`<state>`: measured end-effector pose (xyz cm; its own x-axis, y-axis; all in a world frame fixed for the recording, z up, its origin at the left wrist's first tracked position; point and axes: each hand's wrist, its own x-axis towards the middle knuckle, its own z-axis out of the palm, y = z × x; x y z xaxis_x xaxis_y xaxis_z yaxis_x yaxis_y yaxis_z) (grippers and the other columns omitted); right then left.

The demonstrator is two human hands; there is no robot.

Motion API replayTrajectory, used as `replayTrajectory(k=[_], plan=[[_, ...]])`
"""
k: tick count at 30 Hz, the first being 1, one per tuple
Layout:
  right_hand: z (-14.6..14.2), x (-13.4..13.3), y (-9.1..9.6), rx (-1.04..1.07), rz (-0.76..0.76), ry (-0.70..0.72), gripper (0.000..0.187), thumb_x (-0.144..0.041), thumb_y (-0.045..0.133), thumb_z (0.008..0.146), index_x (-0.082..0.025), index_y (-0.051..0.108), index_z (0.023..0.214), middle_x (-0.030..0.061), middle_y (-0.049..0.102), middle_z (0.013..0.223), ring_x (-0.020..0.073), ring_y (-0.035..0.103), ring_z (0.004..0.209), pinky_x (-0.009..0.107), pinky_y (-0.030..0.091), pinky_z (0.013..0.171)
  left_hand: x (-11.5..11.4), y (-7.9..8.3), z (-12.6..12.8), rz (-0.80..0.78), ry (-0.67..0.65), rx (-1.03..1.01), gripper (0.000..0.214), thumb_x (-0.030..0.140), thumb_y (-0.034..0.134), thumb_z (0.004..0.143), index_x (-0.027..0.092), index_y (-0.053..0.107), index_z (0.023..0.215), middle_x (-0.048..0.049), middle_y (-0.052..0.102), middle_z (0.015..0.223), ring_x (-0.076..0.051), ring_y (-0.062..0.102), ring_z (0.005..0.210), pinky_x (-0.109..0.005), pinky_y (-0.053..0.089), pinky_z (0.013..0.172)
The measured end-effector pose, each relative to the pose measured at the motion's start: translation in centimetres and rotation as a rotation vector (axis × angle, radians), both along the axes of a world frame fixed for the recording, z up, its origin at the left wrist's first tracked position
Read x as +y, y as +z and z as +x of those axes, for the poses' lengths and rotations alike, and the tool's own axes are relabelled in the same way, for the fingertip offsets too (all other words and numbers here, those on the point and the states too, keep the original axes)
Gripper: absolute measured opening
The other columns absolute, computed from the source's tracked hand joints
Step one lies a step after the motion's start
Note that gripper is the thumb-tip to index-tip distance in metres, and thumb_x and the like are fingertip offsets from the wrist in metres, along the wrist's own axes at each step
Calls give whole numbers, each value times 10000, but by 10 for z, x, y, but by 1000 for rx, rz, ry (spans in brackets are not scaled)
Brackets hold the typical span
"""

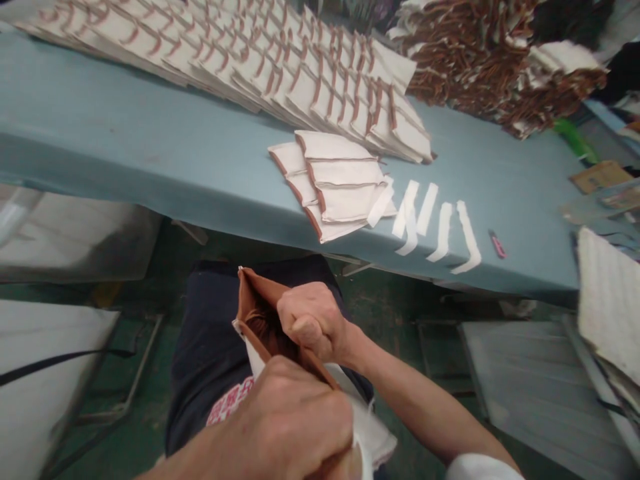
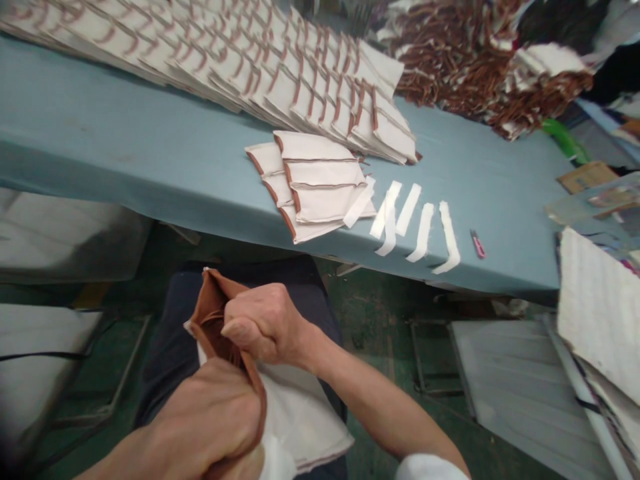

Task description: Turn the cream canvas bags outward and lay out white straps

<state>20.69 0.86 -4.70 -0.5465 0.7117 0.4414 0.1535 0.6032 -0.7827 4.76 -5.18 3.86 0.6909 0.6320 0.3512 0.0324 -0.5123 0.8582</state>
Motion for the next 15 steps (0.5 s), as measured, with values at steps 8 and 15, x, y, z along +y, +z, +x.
replayTrajectory(k=[8,15], plan=[[34,3,15,16,-233,-116,696,-700,190,1198,-248,493,764,-8,531,692,158,506,636,324,432,671,30,3,-11,93,139,105,295,85,474,991,237,413,745,103,490,636,-71,426,516,-221,317,510],[35,27,76,-202,-348,133,454,-590,550,1112,-242,624,830,24,667,850,184,595,791,321,483,764,71,-12,-40,110,198,57,361,197,639,1054,222,557,703,101,546,608,-66,486,504,-188,352,496]])
